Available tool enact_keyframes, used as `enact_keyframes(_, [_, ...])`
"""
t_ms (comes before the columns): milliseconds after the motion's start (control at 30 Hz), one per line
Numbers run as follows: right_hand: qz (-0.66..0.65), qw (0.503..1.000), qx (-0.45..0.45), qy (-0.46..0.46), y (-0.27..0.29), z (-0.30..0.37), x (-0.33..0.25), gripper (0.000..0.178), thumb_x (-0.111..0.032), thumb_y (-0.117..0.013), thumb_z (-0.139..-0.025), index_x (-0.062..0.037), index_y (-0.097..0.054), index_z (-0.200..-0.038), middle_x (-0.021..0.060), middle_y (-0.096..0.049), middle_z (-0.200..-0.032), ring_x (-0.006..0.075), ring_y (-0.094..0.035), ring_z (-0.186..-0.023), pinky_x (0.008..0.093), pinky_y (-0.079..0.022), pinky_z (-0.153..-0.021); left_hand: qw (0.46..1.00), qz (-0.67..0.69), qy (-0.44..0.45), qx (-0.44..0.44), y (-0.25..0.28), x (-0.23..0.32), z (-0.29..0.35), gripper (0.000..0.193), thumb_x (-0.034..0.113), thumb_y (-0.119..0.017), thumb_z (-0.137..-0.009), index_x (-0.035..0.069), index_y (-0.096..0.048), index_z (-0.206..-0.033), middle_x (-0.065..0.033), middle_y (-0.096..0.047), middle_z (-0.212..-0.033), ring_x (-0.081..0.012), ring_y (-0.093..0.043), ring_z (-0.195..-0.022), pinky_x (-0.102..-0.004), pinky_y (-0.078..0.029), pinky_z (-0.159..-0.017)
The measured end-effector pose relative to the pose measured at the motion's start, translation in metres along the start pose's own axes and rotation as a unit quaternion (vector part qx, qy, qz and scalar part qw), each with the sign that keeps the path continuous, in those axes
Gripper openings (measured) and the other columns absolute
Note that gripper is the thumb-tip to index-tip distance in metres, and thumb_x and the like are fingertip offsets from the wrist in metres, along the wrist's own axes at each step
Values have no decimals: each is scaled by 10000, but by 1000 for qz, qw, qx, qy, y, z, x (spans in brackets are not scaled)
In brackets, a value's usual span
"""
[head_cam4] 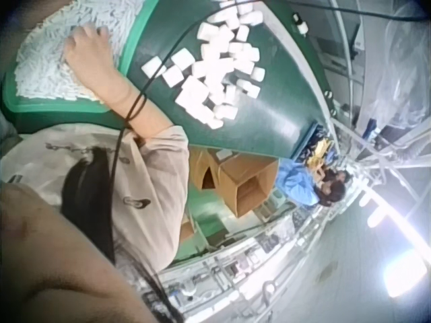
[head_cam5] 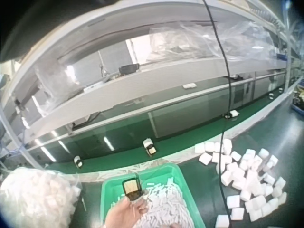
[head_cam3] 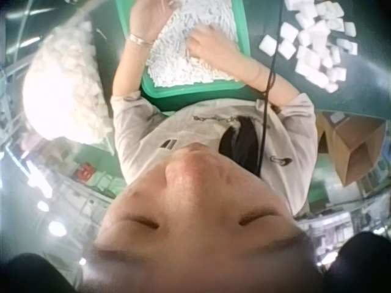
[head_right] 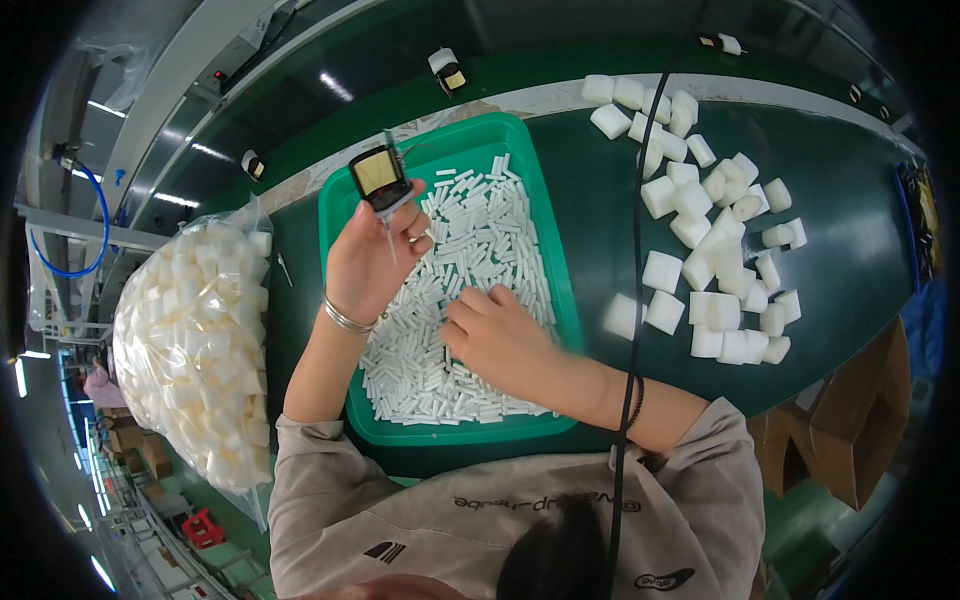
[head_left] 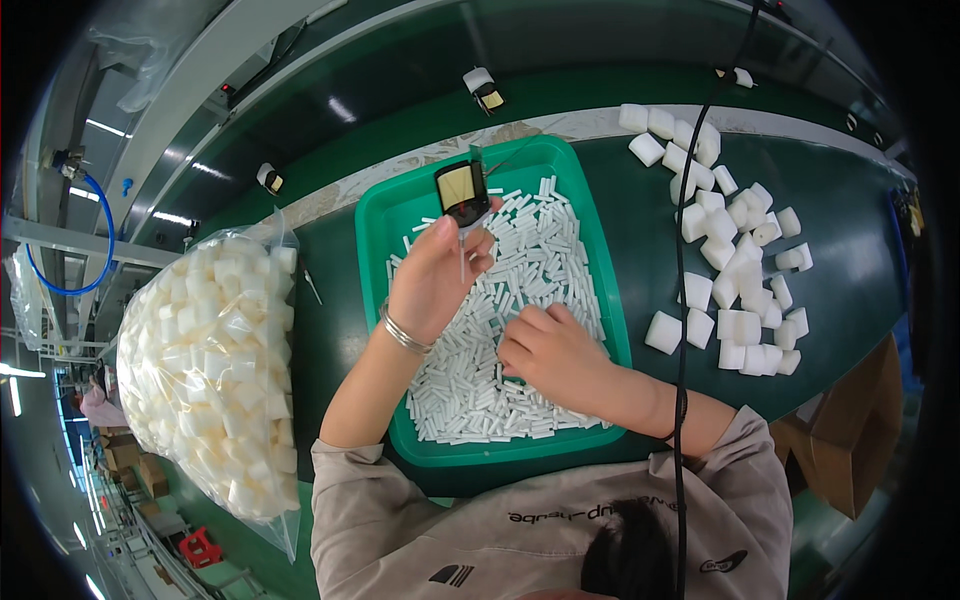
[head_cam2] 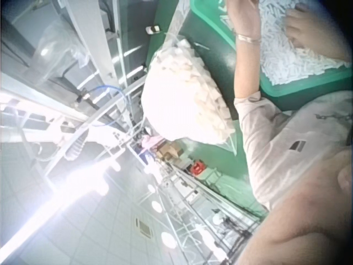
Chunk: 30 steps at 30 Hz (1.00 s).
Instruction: The person places a small white component onto a circuit board and wraps a white foam piece around the assembly by hand.
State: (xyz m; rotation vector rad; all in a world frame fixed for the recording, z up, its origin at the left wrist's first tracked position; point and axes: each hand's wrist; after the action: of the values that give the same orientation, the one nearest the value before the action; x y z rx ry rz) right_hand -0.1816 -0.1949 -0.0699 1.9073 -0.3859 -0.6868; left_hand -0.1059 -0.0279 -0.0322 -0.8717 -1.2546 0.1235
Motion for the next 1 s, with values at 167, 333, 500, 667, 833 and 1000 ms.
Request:
enact_keyframes(167, [-114, 993, -2, 10, 15, -2, -2, 238, -306, -632, -663, -100, -540, -738, 5, -459, -780, 170, -423, -804, 301, -318, -671, 999, -2, -39, 22, 5, -2, 5, 515, 313, -526, -810, -43, -392, -1156, 4, -424, -705, -130, -381, -762, -274, -330, -706])
enact_keyframes(333, [-135, 988, -49, 57, 9, 0, 1, 227, -304, -632, -667, -105, -535, -714, 2, -469, -778, 172, -435, -785, 307, -336, -662, 987, -109, -46, 106, -6, -1, 11, 487, 241, -577, -739, -42, -430, -1108, -49, -507, -757, -116, -454, -696, -246, -372, -699])
enact_keyframes(500, [-420, 869, 135, -224, 33, -8, 9, 131, -120, -598, -767, -15, -533, -811, 36, -525, -766, 151, -504, -665, 249, -400, -589, 978, -160, -93, 96, -10, 2, 19, 440, 200, -600, -711, -6, -485, -1082, -45, -517, -830, -138, -541, -725, -281, -433, -712])
enact_keyframes(667, [-527, 773, 269, -229, 20, -1, 16, 77, -65, -545, -817, 0, -510, -835, 44, -512, -757, 79, -481, -660, 203, -386, -594, 970, -196, -137, 39, -9, 0, 20, 483, 212, -635, -670, -8, -485, -1072, -51, -507, -787, -158, -553, -703, -282, -462, -673])
enact_keyframes(833, [-563, 743, 281, -229, 21, 1, 16, 75, -65, -540, -826, -7, -496, -844, 14, -491, -757, 57, -451, -660, 193, -377, -595, 972, -194, -120, 50, -10, -1, 19, 507, 226, -652, -654, -10, -484, -1071, -51, -505, -782, -155, -549, -695, -273, -469, -659])
enact_keyframes(1000, [-563, 746, 269, -232, 23, 2, 17, 76, -68, -537, -829, -9, -492, -844, 7, -488, -754, 52, -446, -658, 191, -374, -589, 965, -232, -112, 46, -14, -4, 17, 537, 315, -638, -644, -2, -472, -1045, -74, -520, -718, -152, -494, -635, -258, -396, -625])
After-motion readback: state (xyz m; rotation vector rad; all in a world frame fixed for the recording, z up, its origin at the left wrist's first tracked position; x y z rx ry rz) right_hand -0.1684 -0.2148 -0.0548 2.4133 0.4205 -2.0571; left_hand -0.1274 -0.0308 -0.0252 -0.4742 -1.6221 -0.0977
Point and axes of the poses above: each hand's wrist, its own z-axis away from the middle knuckle, its own y-axis out of the back of the hand, x = y × z
